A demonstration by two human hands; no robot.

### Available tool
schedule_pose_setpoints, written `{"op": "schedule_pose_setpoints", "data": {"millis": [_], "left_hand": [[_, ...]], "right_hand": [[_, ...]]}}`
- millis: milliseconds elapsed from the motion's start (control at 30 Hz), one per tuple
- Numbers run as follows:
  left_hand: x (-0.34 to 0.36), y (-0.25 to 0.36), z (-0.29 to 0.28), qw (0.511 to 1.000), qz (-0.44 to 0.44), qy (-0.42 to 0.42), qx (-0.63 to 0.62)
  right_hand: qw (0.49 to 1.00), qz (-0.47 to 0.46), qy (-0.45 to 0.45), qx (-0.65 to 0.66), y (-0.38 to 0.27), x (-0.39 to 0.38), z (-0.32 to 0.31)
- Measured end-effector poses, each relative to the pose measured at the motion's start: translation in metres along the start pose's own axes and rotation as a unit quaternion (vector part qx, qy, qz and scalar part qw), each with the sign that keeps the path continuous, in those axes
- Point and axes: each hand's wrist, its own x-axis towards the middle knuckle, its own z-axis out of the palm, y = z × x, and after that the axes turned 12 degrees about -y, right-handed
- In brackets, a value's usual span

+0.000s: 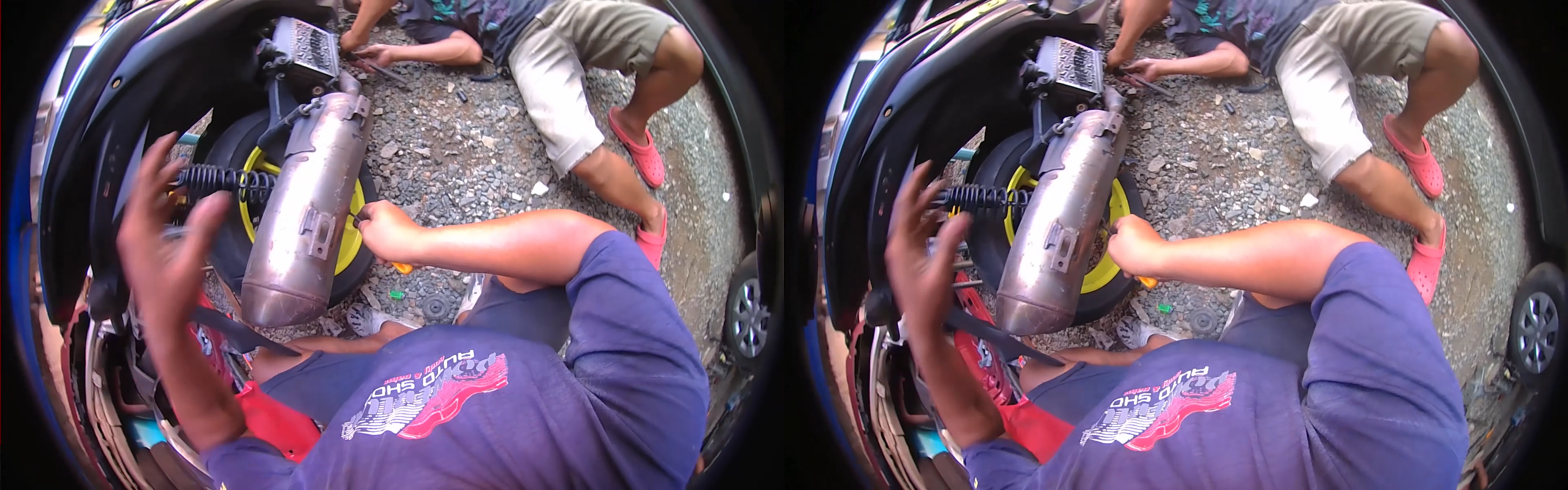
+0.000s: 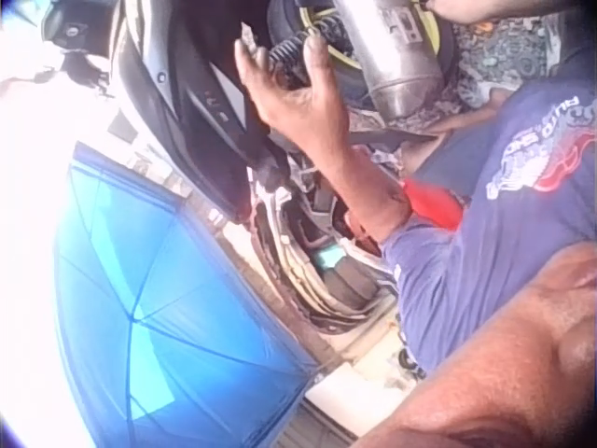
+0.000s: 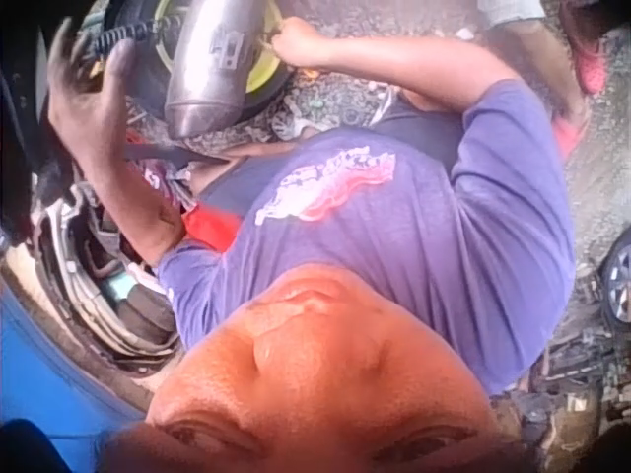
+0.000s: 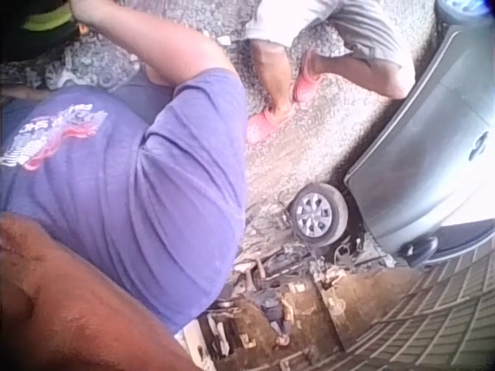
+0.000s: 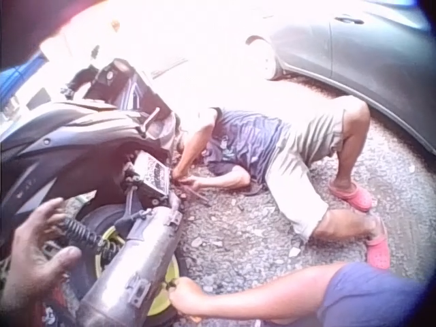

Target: Installing and securing an exhaust pipe on a motorcycle.

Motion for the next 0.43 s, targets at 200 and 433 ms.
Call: {"op": "schedule_pose_setpoints", "data": {"millis": [200, 433], "left_hand": [[-0.011, -0.034, 0.062, 0.959, -0.203, -0.173, -0.095], [-0.046, -0.030, 0.068, 0.953, -0.134, -0.270, 0.043]], "right_hand": [[0.999, -0.014, -0.028, -0.017, -0.008, 0.005, 0.013], [0.999, 0.004, 0.004, -0.038, 0.000, 0.003, 0.016]]}}
